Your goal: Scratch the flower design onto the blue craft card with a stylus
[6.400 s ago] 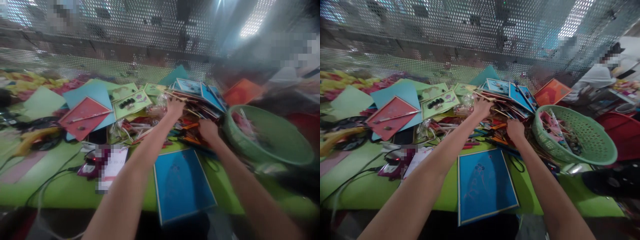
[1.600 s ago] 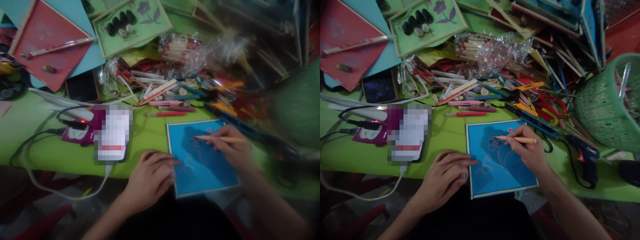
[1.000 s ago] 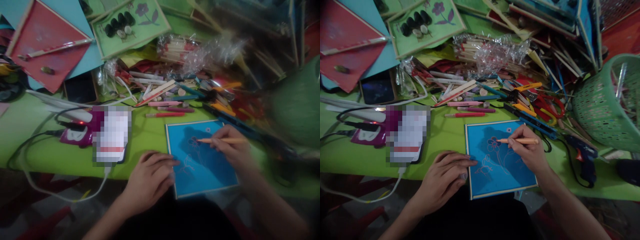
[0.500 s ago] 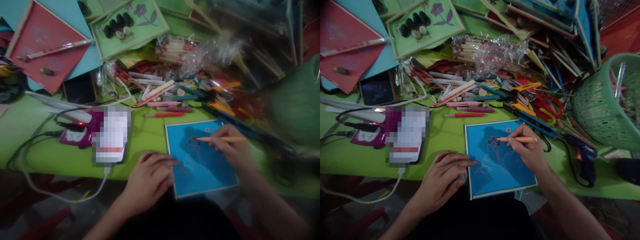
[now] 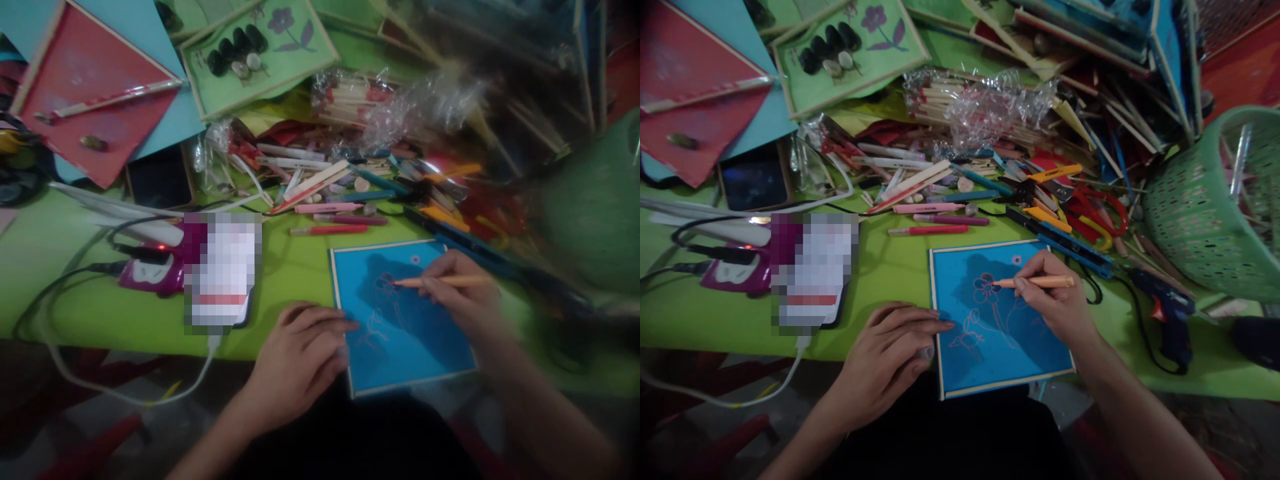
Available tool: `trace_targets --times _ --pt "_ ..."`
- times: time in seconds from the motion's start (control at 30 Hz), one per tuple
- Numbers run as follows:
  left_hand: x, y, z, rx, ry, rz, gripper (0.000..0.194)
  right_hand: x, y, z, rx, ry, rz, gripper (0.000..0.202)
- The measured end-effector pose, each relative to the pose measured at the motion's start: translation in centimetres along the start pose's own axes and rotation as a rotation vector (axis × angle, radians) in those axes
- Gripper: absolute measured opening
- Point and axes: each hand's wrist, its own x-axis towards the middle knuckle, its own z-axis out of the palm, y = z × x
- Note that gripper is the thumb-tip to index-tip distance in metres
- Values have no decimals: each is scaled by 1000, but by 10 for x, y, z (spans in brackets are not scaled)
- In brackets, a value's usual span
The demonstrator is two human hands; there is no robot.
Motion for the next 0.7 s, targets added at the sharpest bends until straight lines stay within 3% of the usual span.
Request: trace_targets --times 0.3,0.7 --pt "0 0 0 15 3 7 12 2 7 -1 -1 21 -47 14" --pt "0 0 -1 10 -6 3 11 2 -1 3 -57 3 -18 14"
